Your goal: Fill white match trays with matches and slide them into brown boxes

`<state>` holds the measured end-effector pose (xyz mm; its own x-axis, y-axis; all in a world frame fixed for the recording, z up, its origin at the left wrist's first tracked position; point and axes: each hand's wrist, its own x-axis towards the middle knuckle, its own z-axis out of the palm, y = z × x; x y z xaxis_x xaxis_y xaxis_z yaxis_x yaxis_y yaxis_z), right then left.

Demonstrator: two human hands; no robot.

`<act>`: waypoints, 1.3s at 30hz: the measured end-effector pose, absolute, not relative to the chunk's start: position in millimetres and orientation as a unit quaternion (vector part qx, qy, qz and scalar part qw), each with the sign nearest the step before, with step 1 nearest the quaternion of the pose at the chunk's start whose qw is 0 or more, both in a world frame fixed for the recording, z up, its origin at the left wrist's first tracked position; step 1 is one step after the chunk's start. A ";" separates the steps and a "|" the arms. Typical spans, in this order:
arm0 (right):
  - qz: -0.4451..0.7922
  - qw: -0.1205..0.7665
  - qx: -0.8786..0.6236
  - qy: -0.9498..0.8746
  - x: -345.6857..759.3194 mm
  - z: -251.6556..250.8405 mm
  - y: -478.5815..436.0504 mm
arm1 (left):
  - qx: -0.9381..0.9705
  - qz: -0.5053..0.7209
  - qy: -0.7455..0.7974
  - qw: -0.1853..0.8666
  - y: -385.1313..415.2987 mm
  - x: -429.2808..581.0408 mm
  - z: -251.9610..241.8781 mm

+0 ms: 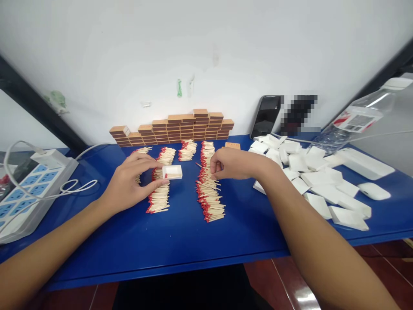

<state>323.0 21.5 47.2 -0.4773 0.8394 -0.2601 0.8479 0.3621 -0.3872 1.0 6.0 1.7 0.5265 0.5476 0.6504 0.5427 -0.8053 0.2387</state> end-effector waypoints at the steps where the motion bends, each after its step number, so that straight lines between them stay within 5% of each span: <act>1: -0.247 0.008 0.510 0.824 322.5 46.5 22.0 | 0.874 0.374 0.310 0.002 6.1 1.2 1.5; 30: -0.222 -0.059 0.433 0.872 318.7 51.7 20.2 | 0.878 0.369 0.304 0.014 3.6 2.4 2.1; 39: -0.277 -0.169 0.409 0.853 284.2 48.9 6.0 | 0.873 0.367 0.317 0.048 -1.2 5.8 0.7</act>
<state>284.2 6.0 48.9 -0.6090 0.7908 0.0614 0.6039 0.5125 -0.6105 5.8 -1.2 0.7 0.5292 0.5887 0.6111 0.5179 -0.7946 0.3169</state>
